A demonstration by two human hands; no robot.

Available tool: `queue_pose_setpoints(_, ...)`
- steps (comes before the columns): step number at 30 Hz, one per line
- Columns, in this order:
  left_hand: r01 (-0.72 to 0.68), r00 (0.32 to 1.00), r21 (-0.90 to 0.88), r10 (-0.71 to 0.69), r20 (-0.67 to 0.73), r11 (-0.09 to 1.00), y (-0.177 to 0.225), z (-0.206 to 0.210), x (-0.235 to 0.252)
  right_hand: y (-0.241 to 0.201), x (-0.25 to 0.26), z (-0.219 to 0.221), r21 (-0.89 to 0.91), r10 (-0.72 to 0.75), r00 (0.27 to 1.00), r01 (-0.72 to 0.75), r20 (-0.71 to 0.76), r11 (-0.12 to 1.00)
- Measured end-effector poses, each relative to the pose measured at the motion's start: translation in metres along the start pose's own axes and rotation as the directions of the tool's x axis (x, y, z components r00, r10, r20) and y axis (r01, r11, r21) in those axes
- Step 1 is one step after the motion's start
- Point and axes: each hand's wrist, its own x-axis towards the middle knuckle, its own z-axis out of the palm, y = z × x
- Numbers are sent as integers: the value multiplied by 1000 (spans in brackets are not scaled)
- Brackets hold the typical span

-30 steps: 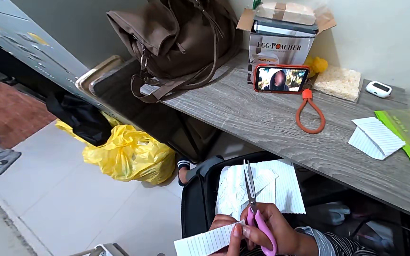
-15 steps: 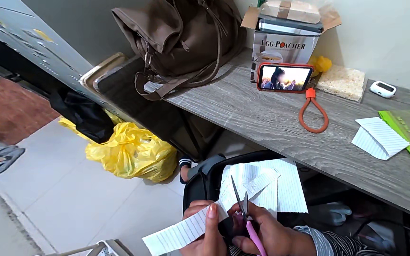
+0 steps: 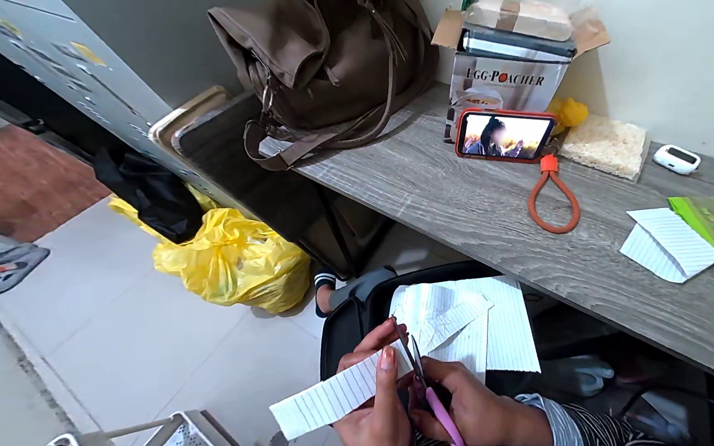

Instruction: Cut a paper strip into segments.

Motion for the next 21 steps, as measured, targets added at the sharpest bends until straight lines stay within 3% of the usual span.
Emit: queue_pose_setpoints(21,-21,1000,31,22,-16,999,-2,-1,-3,0,0,0,-2,37,999,-36,20,999)
